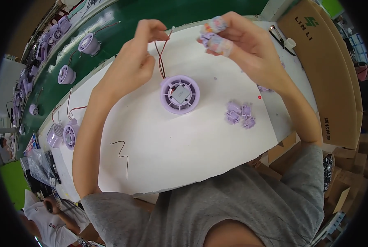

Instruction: The person assembles small plastic clips onto electronic housings by hand, working on a factory production line.

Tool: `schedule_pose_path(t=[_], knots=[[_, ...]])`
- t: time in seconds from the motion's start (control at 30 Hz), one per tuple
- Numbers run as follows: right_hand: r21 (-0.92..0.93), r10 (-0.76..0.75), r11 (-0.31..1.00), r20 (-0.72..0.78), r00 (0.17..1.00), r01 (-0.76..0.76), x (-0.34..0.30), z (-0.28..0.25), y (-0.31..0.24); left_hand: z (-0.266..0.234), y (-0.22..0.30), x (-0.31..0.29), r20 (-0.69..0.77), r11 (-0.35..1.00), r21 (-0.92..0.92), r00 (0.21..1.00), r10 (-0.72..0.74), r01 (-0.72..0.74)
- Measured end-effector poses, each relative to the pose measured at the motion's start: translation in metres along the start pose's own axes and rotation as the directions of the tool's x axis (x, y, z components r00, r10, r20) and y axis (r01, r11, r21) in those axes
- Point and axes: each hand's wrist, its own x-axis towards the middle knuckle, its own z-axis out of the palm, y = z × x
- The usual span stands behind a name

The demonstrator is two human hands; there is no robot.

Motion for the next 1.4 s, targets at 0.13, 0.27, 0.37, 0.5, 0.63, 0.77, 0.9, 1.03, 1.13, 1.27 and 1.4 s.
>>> schedule_pose_path(t=[0.13, 0.27, 0.37, 0.5, 0.63, 0.77, 0.9, 1.03, 1.13, 1.27, 1.4], knots=[[-0.067, -0.050, 0.996, 0.027, 0.998, 0.052, 0.018, 0.013, 0.006, -0.007, 0.008, -0.012, 0.030, 0.990, -0.002, 0.990, -0.139, 0.139], [-0.051, -0.135, 0.988, 0.148, 0.980, 0.143, 0.042, 0.039, 0.013, -0.001, 0.000, -0.025, -0.028, 0.991, 0.122, 0.998, -0.050, 0.053], [-0.211, -0.144, 0.958, 0.231, 0.962, 0.194, 0.051, 0.050, 0.023, 0.001, -0.008, -0.028, -0.096, 0.977, 0.202, 0.994, -0.055, 0.074], [-0.187, 0.066, 0.982, 0.234, 0.970, -0.021, 0.055, 0.047, 0.042, 0.004, -0.004, -0.030, -0.151, 0.987, 0.160, 0.989, -0.004, 0.028], [-0.256, 0.183, 0.960, 0.275, 0.944, -0.111, 0.047, 0.046, 0.044, 0.004, -0.001, -0.031, -0.102, 0.956, 0.287, 0.990, 0.098, -0.065], [-0.349, 0.184, 0.933, 0.247, 0.951, -0.090, 0.038, 0.040, 0.045, 0.004, -0.001, -0.034, -0.008, 0.887, 0.415, 0.974, 0.226, -0.203], [-0.407, 0.242, 0.909, 0.340, 0.909, -0.090, 0.036, 0.040, 0.047, 0.017, 0.009, -0.037, -0.079, 0.836, 0.523, 0.967, 0.243, -0.167], [-0.104, 0.377, 0.925, 0.336, 0.863, -0.364, 0.031, 0.042, 0.054, 0.032, 0.014, -0.038, -0.279, 0.913, 0.407, 0.954, 0.109, 0.014], [0.180, 0.489, 0.821, 0.271, 0.829, -0.543, 0.024, 0.045, 0.049, 0.035, 0.017, -0.040, -0.332, 0.967, 0.196, 0.939, -0.091, 0.163], [0.154, 0.455, 0.852, 0.254, 0.854, -0.500, 0.021, 0.042, 0.050, 0.035, 0.022, -0.039, -0.349, 0.958, 0.134, 0.917, -0.193, 0.252], [0.166, 0.461, 0.837, 0.299, 0.836, -0.521, 0.022, 0.036, 0.046, 0.036, 0.016, -0.039, -0.361, 0.960, 0.157, 0.918, -0.163, 0.232]])
